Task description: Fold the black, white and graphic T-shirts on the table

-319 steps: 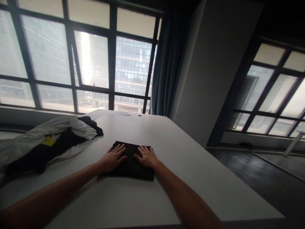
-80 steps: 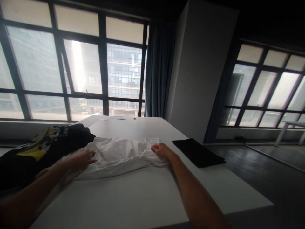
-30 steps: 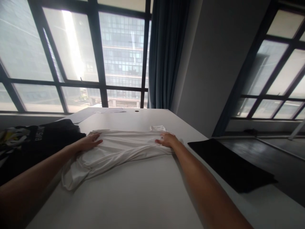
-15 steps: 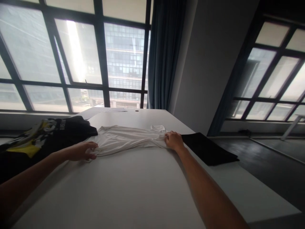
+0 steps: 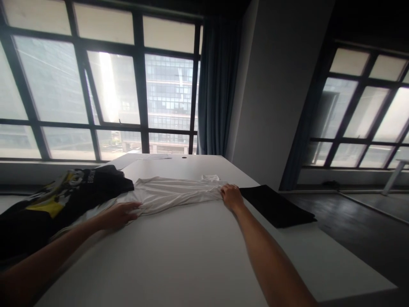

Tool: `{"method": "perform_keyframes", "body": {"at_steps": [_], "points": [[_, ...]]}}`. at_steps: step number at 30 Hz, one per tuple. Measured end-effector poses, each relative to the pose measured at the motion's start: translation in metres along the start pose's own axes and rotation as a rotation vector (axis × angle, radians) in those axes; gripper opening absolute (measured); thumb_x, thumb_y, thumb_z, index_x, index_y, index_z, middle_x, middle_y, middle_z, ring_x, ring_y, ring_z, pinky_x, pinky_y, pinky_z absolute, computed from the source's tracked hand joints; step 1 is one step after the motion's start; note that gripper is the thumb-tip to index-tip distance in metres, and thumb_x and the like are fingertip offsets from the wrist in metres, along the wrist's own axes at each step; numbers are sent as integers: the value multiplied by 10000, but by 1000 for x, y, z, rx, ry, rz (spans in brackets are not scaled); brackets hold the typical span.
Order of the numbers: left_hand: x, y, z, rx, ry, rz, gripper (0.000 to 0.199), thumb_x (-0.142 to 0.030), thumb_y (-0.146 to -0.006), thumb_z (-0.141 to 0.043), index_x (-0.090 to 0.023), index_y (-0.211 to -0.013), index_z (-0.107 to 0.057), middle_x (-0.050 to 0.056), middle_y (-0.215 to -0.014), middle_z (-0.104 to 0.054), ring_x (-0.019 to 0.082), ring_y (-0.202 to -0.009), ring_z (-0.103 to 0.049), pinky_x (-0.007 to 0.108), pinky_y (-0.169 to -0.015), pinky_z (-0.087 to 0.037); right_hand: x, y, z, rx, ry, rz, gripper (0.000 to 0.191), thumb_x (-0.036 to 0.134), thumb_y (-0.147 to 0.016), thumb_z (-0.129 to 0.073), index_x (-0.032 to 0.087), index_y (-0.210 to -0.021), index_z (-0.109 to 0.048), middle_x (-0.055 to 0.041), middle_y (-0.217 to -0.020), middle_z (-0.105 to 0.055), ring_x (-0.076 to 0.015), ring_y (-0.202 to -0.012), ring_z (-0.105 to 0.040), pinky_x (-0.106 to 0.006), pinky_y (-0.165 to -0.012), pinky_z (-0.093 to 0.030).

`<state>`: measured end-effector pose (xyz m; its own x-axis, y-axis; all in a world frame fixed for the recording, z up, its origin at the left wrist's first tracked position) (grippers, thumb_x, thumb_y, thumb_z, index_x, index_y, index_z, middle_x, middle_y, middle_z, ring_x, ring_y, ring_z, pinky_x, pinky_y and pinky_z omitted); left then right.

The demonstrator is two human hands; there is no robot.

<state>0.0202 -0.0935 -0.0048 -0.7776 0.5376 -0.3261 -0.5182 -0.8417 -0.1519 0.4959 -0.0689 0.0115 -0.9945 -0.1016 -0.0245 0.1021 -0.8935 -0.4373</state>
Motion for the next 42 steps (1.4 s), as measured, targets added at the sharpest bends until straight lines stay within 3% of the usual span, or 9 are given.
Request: {"method": "perform_keyframes", "body": {"at_steps": [9, 16, 20, 23, 28, 33, 35, 39, 42], "points": [[-4, 10, 37, -66, 48, -33, 515, -609, -854, -471, -195, -989, -747, 92, -991, -763, 237, -877, -675, 319, -817, -518, -32, 14, 51, -160, -505, -162, 208, 383, -794, -498, 211, -807, -614, -70, -922, -702, -237, -937, -621, -319, -878, -449], [-11, 29, 72, 39, 155, 2, 496, -652, -783, -559, -201, -874, -745, 27, -869, -744, 200, -821, -643, 275, -780, -504, -48, 36, 82, 262, -920, -117, 463, 628, -704, -559, 171, -756, -621, -7, -625, -563, -140, -559, -487, -263, -530, -372], [-2, 34, 73, 194, 174, 61, 527, -690, -739, -586, -189, -746, -750, 30, -732, -732, 201, -726, -647, 264, -682, -493, -47, 44, 84, 512, -621, -189, 592, 733, -719, -562, 157, -720, -700, -45, -613, -618, -150, -551, -514, -272, -534, -374], [0, 28, 65, 113, 105, 99, 591, -720, -780, -505, -182, -715, -742, 46, -699, -726, 206, -692, -647, 277, -658, -495, -43, 36, 81, 455, -331, -257, 500, 662, -704, -659, 168, -641, -697, -85, -655, -683, -198, -637, -604, -284, -585, -410], [-4, 15, 38, 6, -17, 32, 580, -676, -793, -533, -231, -1117, -717, 79, -1209, -709, 280, -1104, -630, 362, -985, -466, -20, 25, 69, 379, -271, -196, 324, 464, -703, -726, 182, -856, -765, -86, -832, -740, -232, -803, -669, -284, -684, -468], [2, 20, 23, 255, -83, 98, 790, -533, -684, -708, -269, -1405, -520, 75, -1539, -430, 299, -1396, -408, 404, -1151, -325, -8, 45, 67, 865, -519, -181, 397, 503, -577, -807, 192, -824, -778, -42, -758, -719, -159, -616, -622, -240, -554, -469], [7, 24, 25, 307, -106, 134, 910, -481, -635, -757, -273, -1463, -441, 86, -1584, -342, 315, -1439, -331, 434, -1167, -293, -11, 50, 71, 934, -652, -193, 501, 585, -611, -768, 179, -904, -767, -48, -756, -715, -125, -506, -580, -234, -490, -453], [11, 24, 26, 278, -94, 96, 932, -572, -641, -749, -285, -1469, -431, 89, -1588, -323, 336, -1448, -299, 464, -1161, -300, -26, 38, 59, 717, -630, -217, 600, 626, -705, -699, 127, -1037, -719, -103, -787, -737, -167, -532, -637, -294, -581, -526], [11, 16, 18, 155, -80, 53, 756, -663, -821, -520, -250, -1452, -461, 89, -1563, -378, 296, -1429, -354, 432, -1166, -301, -30, 24, 40, 437, -509, -148, 500, 499, -771, -694, 122, -1098, -708, -138, -1001, -744, -235, -866, -706, -334, -833, -537]]}}
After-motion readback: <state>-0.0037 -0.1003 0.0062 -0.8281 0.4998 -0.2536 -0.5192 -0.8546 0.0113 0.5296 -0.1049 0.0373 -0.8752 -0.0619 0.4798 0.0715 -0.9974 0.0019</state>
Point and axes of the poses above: each hand's wrist, its own y-axis away from the middle knuckle, its own z-axis out of the back of the hand, x = y × z, the point moved 3 cm from there along -y, towards the middle knuckle
